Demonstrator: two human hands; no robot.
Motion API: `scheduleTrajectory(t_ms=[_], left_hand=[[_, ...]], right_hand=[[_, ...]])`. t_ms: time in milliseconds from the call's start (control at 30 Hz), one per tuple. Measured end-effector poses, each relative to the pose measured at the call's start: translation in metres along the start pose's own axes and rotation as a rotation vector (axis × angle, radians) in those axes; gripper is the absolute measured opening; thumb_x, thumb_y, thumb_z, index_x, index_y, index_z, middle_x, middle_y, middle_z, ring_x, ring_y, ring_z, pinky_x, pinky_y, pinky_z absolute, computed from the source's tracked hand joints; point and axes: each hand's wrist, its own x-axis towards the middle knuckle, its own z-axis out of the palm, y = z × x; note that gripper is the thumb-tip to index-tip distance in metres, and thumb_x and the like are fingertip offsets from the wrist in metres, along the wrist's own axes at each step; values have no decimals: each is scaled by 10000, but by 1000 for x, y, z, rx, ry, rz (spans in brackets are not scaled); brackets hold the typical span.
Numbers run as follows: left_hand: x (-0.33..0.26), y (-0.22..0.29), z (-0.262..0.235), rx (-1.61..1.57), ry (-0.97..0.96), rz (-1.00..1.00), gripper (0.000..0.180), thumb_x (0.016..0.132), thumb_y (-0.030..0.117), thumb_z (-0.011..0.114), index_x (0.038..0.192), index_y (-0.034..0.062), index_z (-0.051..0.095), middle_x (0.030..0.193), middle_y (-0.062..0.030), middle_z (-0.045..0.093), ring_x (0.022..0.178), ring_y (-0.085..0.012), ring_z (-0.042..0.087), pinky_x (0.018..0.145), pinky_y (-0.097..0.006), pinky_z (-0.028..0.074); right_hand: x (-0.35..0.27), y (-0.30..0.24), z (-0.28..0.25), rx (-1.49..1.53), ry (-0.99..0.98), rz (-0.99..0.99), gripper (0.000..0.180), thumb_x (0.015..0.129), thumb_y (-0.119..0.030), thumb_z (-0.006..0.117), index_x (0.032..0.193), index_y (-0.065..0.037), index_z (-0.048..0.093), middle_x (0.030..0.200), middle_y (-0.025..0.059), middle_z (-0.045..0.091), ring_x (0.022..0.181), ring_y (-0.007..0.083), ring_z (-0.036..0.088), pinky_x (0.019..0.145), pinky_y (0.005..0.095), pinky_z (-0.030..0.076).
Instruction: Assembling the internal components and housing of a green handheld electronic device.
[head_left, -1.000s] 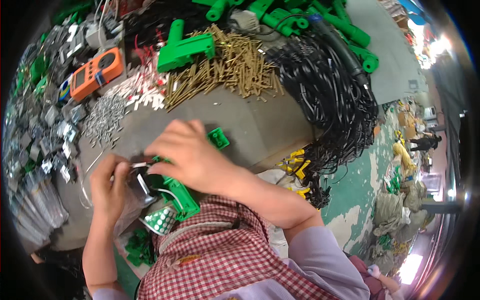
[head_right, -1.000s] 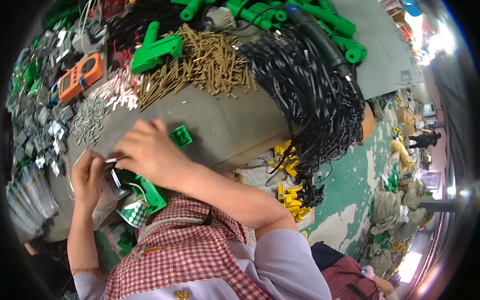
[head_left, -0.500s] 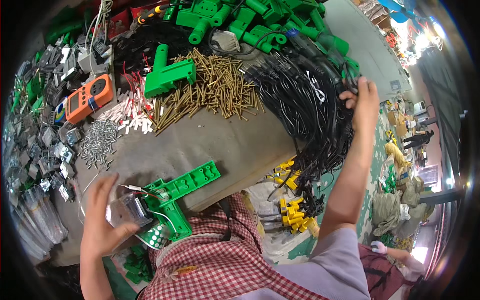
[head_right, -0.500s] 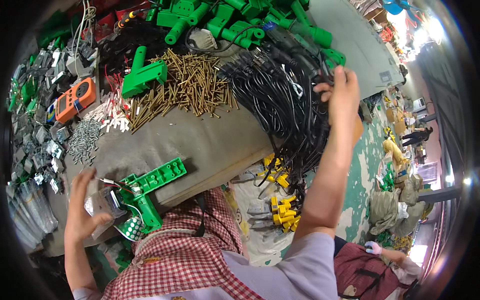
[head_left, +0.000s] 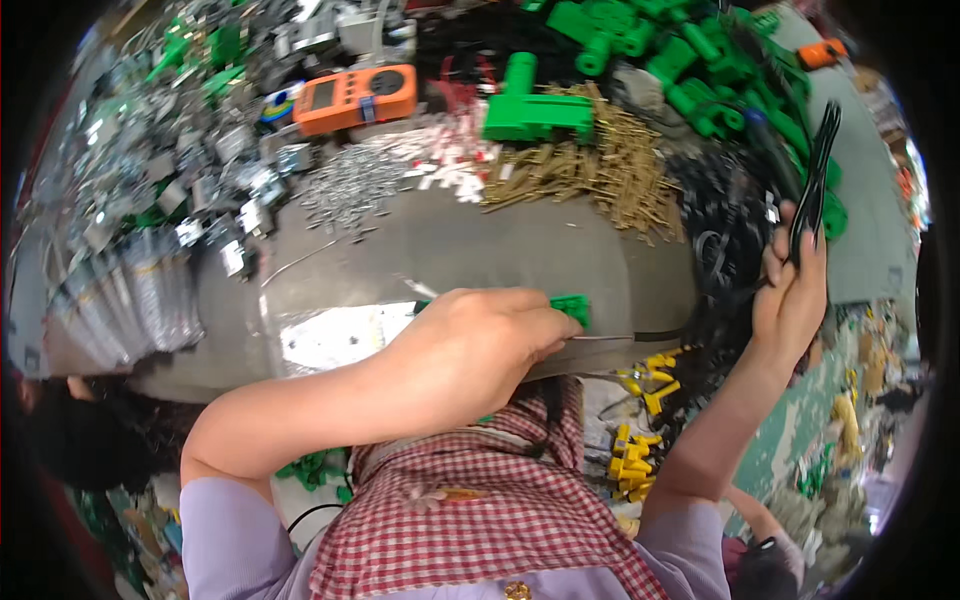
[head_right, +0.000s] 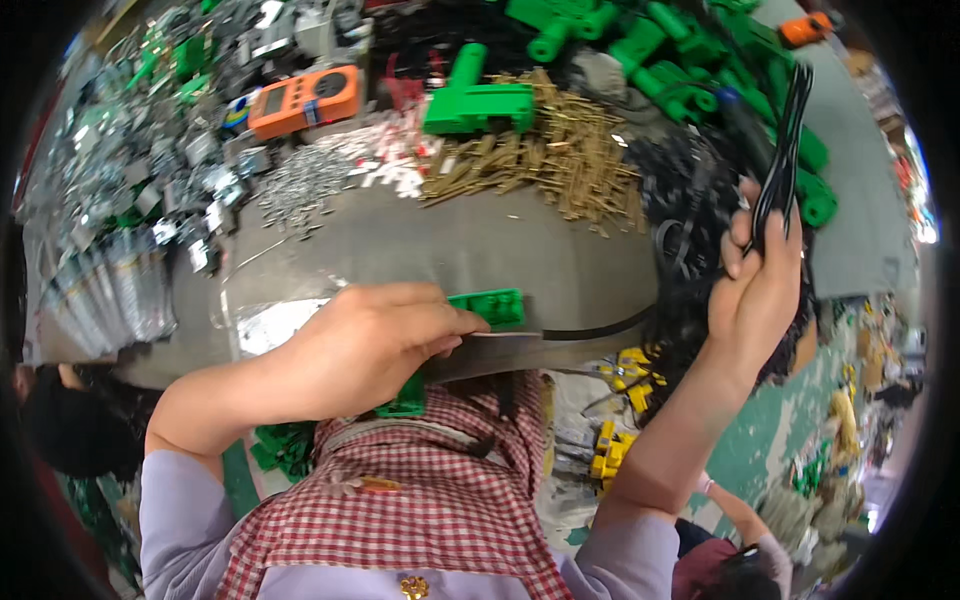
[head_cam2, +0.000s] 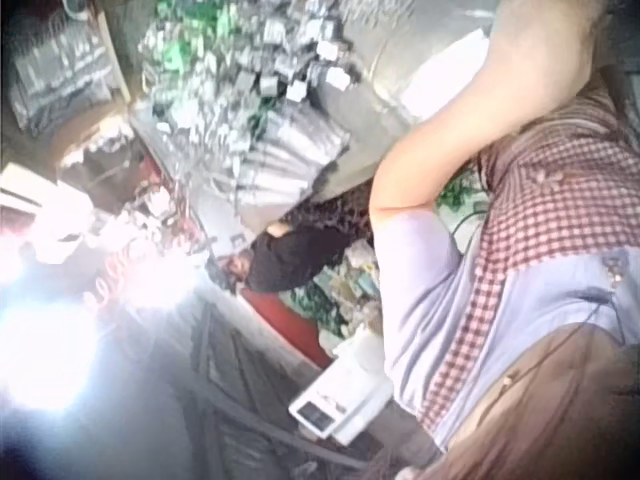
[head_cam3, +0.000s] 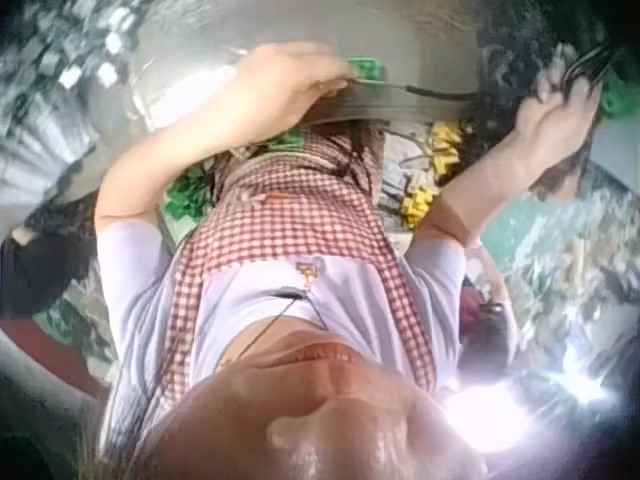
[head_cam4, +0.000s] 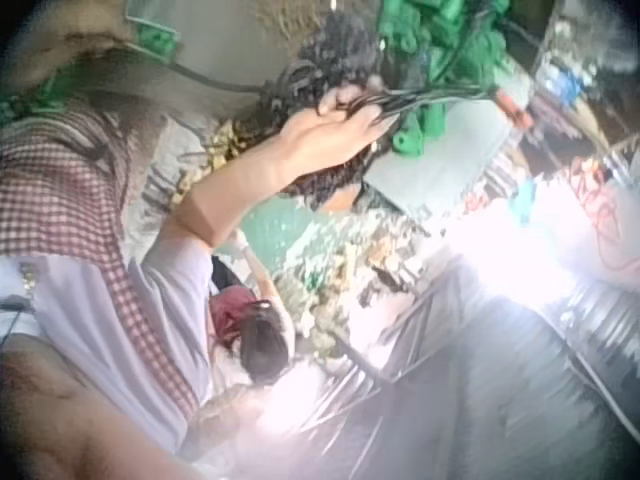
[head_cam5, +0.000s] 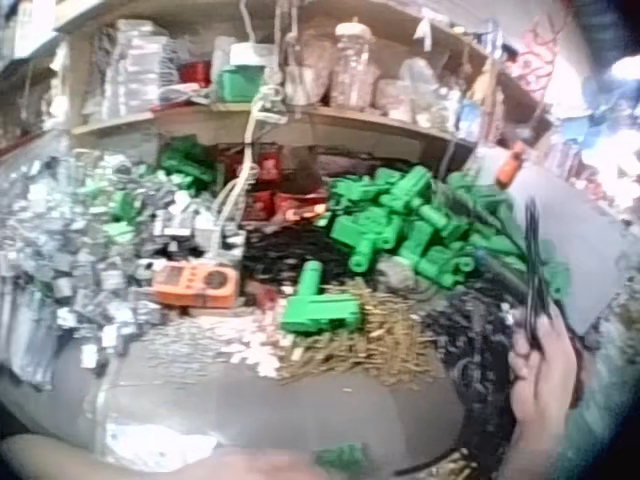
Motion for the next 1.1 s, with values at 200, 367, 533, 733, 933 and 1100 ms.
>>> scheduleTrajectory(t_ms=[200,367,533,733,933,1100], left_hand=[[-9,-18,-5,322,99,-43,241,738,-17,631,972,39,635,816,-102,631,673,-297,632,573,-354,517],[-6,-46,-20,160,250,-238,118,832,83,658,941,48,630,747,-110,656,642,-242,656,561,-316,503],[24,-80,-45,-382,133,-719,148,862,179,651,905,39,669,794,-108,669,626,-230,640,545,-316,470],[59,-134,-40,631,208,17,163,770,132,681,920,70,704,900,-75,600,899,-265,555,788,-346,472],[41,-143,-47,749,202,-77,179,727,148,724,880,60,696,926,-67,595,910,-265,543,813,-367,465],[56,-141,-34,653,268,-107,137,754,124,694,878,67,695,877,-84,596,876,-290,566,763,-384,477]], right_hand=[[-57,55,71,-1047,-403,-511,445,850,-155,632,1252,3,526,1154,168,593,1108,258,547,940,343,418],[-72,68,111,-645,-1031,53,240,900,-142,585,1087,5,618,827,83,675,675,167,617,646,304,493],[-50,103,101,-187,-1019,694,266,979,-178,455,1134,4,571,893,149,678,613,128,588,571,252,453],[-47,116,99,155,-817,850,343,1006,-200,321,1288,-18,394,947,246,655,604,159,600,533,233,436],[-47,116,97,76,-890,893,200,967,-75,310,1151,-25,372,943,274,645,610,184,624,533,232,447],[-53,132,98,140,-830,734,113,882,36,392,959,-22,451,931,182,622,661,122,579,593,228,457]])
